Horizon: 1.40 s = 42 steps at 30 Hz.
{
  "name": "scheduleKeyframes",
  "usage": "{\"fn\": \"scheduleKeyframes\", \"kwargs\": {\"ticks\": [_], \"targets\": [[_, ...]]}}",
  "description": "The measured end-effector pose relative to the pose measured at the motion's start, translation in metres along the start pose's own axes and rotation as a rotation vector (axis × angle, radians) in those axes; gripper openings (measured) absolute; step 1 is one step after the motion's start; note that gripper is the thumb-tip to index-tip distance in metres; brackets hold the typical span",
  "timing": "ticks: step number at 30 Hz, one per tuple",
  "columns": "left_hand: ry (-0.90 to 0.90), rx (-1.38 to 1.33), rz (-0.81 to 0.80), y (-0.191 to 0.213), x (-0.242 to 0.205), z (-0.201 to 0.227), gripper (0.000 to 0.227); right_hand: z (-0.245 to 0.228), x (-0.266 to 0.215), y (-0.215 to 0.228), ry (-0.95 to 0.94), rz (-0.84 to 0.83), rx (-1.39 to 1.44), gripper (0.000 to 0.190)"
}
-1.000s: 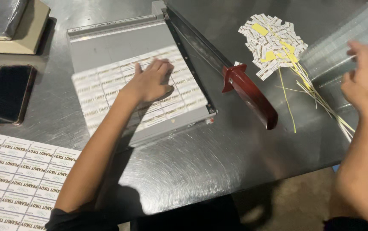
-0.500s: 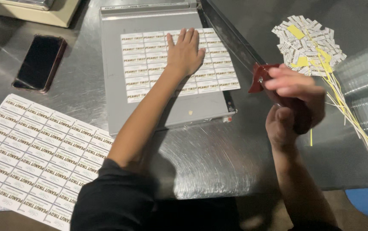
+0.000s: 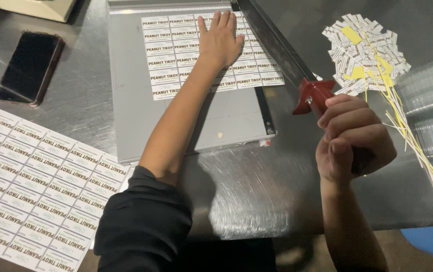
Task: The person uses a paper trimmer to cut a sheet of printed labels into individual pieces. They repeatedly align the label sheet under the trimmer's guide, press down the cutting blade, and then reposition the sheet to continue cutting. The cut labels accumulate in a pile on the right side of the table.
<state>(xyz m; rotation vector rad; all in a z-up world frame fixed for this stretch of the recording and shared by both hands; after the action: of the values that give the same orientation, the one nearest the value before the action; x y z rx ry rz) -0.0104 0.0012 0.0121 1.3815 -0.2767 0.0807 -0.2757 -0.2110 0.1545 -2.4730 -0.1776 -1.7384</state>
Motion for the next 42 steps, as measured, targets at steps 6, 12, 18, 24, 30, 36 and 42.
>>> {"fn": "scheduleKeyframes", "kwargs": {"ticks": [6, 12, 18, 24, 30, 36, 42], "targets": [[-0.001, 0.0, 0.011, -0.005, 0.006, -0.002, 0.07, 0.003, -0.007, 0.004, 0.002, 0.002, 0.036, 0.029], [0.007, 0.009, 0.019, -0.006, 0.007, -0.003, 0.07, 0.005, -0.011, 0.007, 0.016, 0.001, 0.025, 0.025], [0.008, 0.018, 0.011, -0.005, 0.009, -0.003, 0.07, 0.005, -0.016, 0.007, 0.013, -0.005, 0.017, 0.024], [0.013, 0.013, -0.002, -0.005, 0.009, -0.003, 0.069, 0.004, -0.016, 0.006, 0.025, 0.003, 0.016, 0.025], [0.01, 0.01, 0.008, -0.006, 0.011, -0.004, 0.07, 0.006, -0.022, 0.011, 0.014, -0.007, 0.013, 0.024], [0.003, -0.01, 0.021, -0.004, 0.008, -0.005, 0.069, 0.008, -0.028, 0.014, 0.059, -0.025, -0.008, 0.022], [0.002, -0.023, 0.025, -0.001, 0.006, -0.005, 0.069, 0.007, -0.034, 0.017, 0.057, -0.057, -0.055, 0.019]]}}
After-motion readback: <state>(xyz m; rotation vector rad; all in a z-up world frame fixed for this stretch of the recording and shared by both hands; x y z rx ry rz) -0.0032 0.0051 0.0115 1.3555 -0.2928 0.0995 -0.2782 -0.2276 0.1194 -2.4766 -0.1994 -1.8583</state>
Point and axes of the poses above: each hand's wrist, its own x-axis towards the middle knuckle, its own y-axis out of the back of the hand, z = x × y, the point moved 3 cm from there along x, towards the middle knuckle, and after that the axes turned 9 degrees about x, right-handed, at the moved point
